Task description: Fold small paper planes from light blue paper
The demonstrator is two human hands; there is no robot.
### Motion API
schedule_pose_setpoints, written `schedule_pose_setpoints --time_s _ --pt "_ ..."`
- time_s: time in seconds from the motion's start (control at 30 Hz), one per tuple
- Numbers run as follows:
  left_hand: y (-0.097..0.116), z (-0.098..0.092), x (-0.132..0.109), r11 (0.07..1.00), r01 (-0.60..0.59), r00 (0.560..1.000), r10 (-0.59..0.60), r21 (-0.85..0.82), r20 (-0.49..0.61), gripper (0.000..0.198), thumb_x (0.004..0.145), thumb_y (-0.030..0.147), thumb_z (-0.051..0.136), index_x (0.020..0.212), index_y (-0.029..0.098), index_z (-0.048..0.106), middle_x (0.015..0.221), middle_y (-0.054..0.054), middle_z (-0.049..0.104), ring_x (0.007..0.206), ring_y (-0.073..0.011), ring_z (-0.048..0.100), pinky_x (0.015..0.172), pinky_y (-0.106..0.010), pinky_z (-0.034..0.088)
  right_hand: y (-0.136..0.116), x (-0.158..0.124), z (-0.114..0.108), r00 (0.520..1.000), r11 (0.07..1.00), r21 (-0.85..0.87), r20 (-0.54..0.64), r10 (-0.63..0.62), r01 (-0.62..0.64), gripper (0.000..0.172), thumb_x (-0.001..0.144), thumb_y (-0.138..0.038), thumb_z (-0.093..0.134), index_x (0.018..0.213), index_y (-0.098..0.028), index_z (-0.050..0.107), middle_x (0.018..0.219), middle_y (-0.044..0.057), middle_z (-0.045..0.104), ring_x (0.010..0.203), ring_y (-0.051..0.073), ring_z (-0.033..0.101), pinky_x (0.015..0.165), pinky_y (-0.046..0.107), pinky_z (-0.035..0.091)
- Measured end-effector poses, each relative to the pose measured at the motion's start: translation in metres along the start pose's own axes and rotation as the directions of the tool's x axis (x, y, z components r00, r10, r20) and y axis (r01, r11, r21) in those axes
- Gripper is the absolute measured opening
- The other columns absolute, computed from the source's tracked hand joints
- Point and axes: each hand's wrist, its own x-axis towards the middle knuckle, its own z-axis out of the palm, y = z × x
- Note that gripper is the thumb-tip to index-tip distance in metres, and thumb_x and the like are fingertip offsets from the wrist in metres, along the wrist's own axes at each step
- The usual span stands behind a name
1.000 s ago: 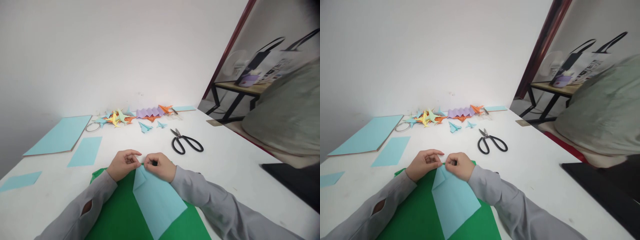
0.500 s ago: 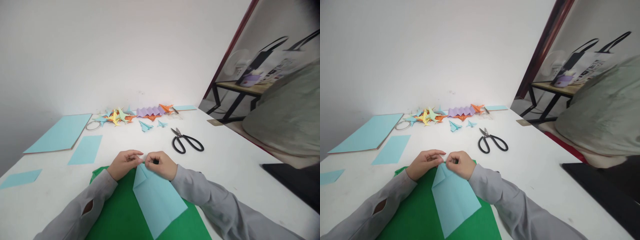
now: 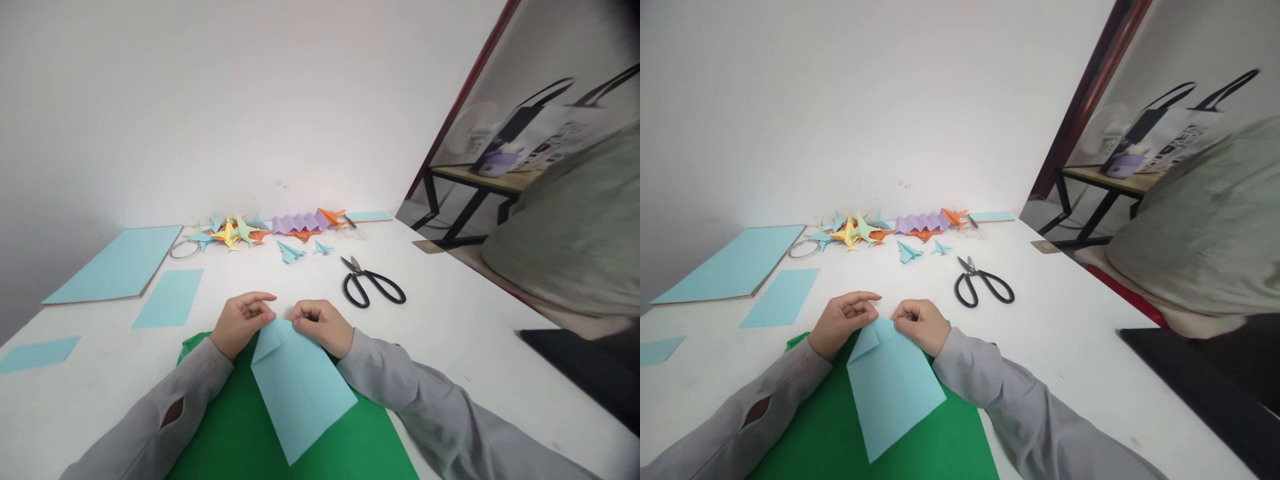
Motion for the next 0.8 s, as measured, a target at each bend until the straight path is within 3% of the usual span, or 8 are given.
schedule_pose_setpoints --time_s 0.2,0.37,0.5,0.6,0.7,0.8 --pt "-0.002 -0.006 0.001 0.994 0.017 0.993 -0.029 -0.112 -0.115 0.032 0.059 0.024 0.071 0.088 0.012 0.063 0.059 0.002 0.057 0.052 -0.0069 0.047 0.047 -0.019 0.032 0.005 0.002 -0.004 0.996 0.988 0.154 -0.076 0.036 -0.024 0.005 0.057 -0.019 0.051 0.054 -0.016 0.055 0.045 -0.004 0.048 0.044 0.009 0.039 0.045 0.022 0.028" --pt "0.001 -0.006 0.001 0.996 0.007 0.998 -0.012 -0.092 -0.058 0.03 0.059 0.025 0.071 0.085 0.013 0.064 0.057 0.003 0.054 0.051 -0.0068 0.046 0.046 -0.02 0.032 0.004 0.004 -0.006 0.994 0.951 0.307 -0.107 -0.016 0.049 0.012 0.062 -0.023 0.051 0.053 -0.016 0.053 0.046 -0.002 0.051 0.046 0.01 0.043 0.049 0.024 0.032" --pt "0.002 0.0 0.0 1.0 -0.001 0.998 0.001 0.01 0.067 0.035 0.058 0.025 0.072 0.088 0.011 0.062 0.055 0.002 0.056 0.052 -0.0083 0.047 0.051 -0.022 0.036 0.0 0.001 -0.003 0.998 0.984 0.173 0.044 -0.049 0.041 0.023 0.067 -0.037 0.058 0.062 -0.015 0.057 0.053 -0.002 0.054 0.051 0.01 0.046 0.052 0.025 0.035" --pt "0.004 0.006 -0.001 0.999 0.037 0.999 -0.037 -0.03 0.01 0.047 0.065 0.033 0.066 0.105 0.011 0.055 0.055 0.003 0.056 0.05 -0.0086 0.047 0.051 -0.023 0.036 0.002 -0.001 0.001 0.993 0.999 0.018 0.115 -0.029 0.027 0.027 0.064 -0.04 0.064 0.059 -0.015 0.056 0.049 -0.004 0.048 0.046 0.008 0.039 0.046 0.023 0.03" --pt "0.005 0.007 -0.001 0.985 0.081 0.994 -0.09 -0.155 -0.054 0.049 0.07 0.037 0.059 0.11 0.011 0.049 0.063 0.0 0.059 0.053 -0.0093 0.049 0.052 -0.023 0.037 0.007 0.0 0.002 0.999 1.0 0.011 0.048 -0.026 0.025 0.03 0.065 -0.044 0.062 0.06 -0.015 0.055 0.048 -0.003 0.047 0.045 0.008 0.039 0.043 0.022 0.029" --pt "0.004 0.005 -0.001 0.985 0.059 0.997 -0.065 -0.162 -0.032 0.054 0.064 0.03 0.067 0.111 0.011 0.047 0.062 0.002 0.056 0.053 -0.008 0.046 0.051 -0.022 0.034 0.008 0.001 0.0 1.0 0.998 0.055 -0.026 -0.014 0.016 0.032 0.064 -0.046 0.063 0.06 -0.015 0.054 0.047 -0.004 0.046 0.044 0.008 0.038 0.042 0.022 0.028"
